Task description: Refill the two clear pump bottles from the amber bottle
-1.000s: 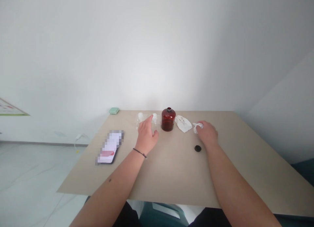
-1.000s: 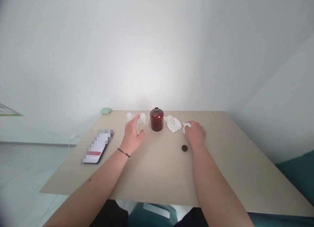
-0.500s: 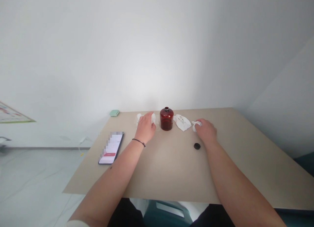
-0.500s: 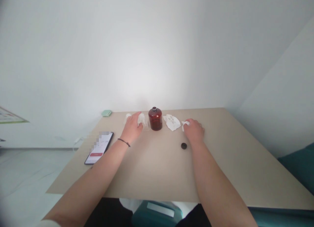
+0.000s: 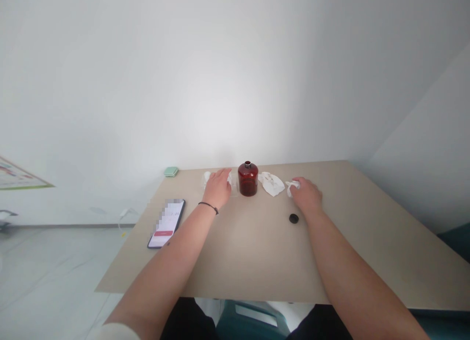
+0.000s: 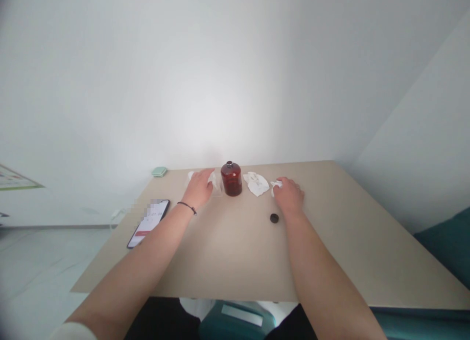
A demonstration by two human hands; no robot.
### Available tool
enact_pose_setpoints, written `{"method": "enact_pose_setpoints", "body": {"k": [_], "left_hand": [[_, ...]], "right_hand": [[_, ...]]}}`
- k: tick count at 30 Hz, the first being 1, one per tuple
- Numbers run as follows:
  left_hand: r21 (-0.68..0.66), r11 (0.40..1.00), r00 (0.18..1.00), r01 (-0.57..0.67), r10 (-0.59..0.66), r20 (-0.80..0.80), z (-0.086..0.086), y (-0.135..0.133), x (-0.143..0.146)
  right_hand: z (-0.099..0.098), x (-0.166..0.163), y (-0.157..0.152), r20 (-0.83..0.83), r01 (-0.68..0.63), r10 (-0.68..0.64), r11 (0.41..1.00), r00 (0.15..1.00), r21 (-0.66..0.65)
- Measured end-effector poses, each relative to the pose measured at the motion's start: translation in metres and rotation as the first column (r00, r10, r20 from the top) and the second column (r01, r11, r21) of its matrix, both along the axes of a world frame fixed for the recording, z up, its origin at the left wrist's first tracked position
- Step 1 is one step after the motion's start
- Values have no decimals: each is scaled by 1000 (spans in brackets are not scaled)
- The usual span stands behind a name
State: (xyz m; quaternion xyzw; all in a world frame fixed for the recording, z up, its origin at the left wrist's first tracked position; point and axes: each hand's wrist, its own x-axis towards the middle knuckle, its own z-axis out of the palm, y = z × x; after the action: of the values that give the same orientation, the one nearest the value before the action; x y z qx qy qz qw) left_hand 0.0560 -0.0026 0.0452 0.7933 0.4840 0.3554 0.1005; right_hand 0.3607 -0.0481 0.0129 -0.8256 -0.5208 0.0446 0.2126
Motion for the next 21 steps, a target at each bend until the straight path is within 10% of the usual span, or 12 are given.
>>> {"method": "enact_pose_setpoints", "body": {"k": [21], "left_hand": [[-53, 995, 983, 83, -73, 169, 34, -47, -18]], "right_hand": [[3, -3, -1, 8, -19, 19, 1000, 1000, -10]]}}
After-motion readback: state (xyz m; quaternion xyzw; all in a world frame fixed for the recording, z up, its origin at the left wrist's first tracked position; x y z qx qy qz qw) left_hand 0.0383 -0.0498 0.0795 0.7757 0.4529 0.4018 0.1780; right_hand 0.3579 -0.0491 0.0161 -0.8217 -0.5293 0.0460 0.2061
